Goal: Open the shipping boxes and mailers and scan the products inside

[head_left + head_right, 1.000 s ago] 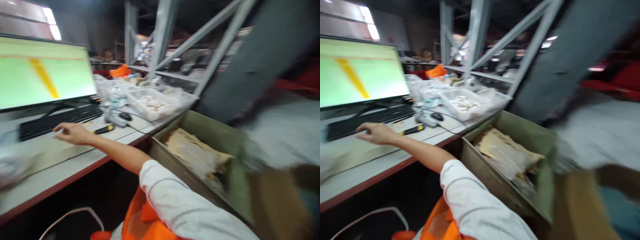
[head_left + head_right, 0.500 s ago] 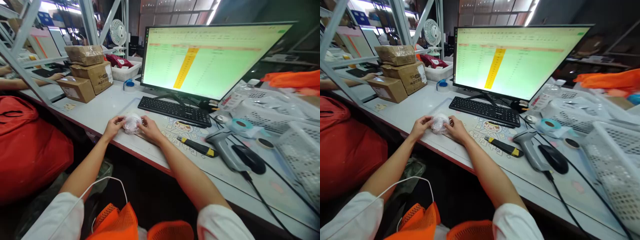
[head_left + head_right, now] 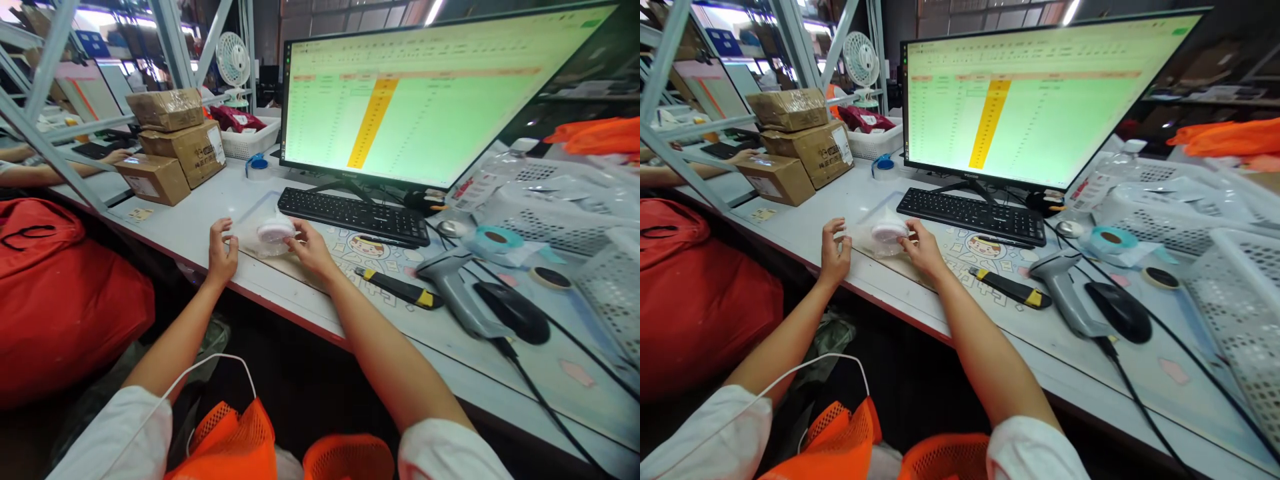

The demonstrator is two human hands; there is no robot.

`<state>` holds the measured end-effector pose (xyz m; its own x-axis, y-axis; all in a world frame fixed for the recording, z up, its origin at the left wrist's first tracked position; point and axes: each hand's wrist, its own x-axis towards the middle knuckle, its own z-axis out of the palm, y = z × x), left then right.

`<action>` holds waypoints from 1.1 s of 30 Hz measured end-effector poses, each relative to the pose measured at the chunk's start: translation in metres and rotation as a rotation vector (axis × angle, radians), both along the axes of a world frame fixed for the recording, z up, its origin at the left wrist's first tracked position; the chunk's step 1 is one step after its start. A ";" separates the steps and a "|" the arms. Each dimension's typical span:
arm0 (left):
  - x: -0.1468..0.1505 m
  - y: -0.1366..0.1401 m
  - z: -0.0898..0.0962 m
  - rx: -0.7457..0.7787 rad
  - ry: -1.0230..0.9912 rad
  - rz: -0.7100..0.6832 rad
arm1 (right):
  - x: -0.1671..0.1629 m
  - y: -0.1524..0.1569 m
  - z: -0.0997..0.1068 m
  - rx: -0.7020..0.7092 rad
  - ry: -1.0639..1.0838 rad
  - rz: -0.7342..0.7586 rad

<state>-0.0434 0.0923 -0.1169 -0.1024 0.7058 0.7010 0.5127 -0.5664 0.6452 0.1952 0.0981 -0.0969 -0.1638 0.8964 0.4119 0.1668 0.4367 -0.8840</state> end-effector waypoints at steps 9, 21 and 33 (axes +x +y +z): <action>-0.001 -0.009 -0.008 0.080 0.078 -0.088 | -0.014 -0.004 -0.007 0.152 -0.198 -0.044; -0.007 0.012 -0.005 -0.434 -0.182 -0.400 | -0.023 -0.014 -0.005 -0.023 -0.123 0.134; -0.011 0.019 -0.007 -0.527 -0.046 -0.514 | -0.015 -0.010 -0.009 0.049 -0.482 -0.184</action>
